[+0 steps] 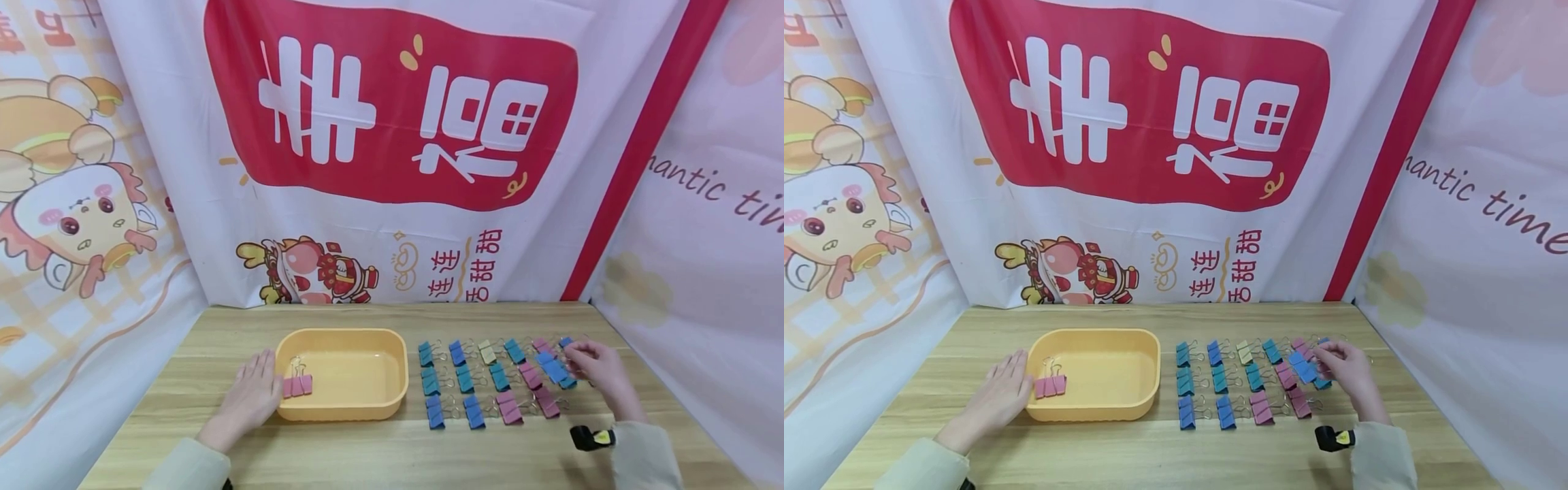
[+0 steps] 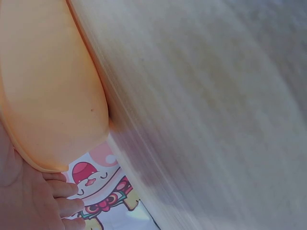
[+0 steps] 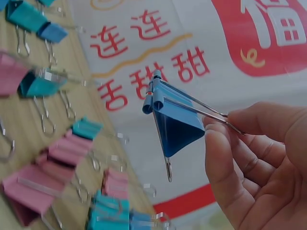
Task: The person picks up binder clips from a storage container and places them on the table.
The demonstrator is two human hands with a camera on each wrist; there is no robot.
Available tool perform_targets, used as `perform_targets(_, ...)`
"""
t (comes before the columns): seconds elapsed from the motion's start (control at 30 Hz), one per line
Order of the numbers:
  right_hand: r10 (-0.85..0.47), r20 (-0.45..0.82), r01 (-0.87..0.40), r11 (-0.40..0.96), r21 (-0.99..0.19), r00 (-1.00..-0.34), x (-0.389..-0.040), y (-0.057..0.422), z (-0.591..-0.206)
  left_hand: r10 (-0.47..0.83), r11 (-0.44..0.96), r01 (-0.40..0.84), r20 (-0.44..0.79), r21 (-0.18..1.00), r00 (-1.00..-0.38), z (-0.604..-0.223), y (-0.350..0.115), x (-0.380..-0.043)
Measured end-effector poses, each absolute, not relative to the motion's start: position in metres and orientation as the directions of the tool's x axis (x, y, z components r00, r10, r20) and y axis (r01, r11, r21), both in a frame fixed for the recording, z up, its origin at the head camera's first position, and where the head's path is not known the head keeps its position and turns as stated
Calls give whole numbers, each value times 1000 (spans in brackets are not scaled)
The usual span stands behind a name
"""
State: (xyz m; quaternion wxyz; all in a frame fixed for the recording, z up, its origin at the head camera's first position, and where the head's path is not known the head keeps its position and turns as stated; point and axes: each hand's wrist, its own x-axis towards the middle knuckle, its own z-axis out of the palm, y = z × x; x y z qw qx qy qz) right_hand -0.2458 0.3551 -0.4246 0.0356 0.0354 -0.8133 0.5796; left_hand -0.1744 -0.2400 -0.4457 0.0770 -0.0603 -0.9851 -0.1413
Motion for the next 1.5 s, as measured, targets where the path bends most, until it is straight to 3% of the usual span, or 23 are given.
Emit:
perform_targets(0.17,11,135,-129,235,-963,-991,-278,411,-488,93,950,135,159,281,-983,-446,-240,-176)
perform_targets(0.33,103,119,-86,282,-956,-987,-287,440,-520,89,952,128,150,278,-985,-444,-239,-176)
perform_targets(0.6,35,-21,31,303,-953,-999,-246,420,-479,85,955,121,142,270,-986,-444,-239,-175)
perform_targets(0.8,66,-82,100,369,-924,-994,-225,401,-461,88,954,124,141,273,-986,-443,-239,-175)
perform_targets(1.23,107,-125,156,357,-921,-986,-223,403,-470,92,953,129,145,274,-985,-443,-239,-175)
perform_targets(1.5,109,-136,170,421,-891,-985,-218,401,-462,89,955,127,151,267,-985,-444,-239,-174)
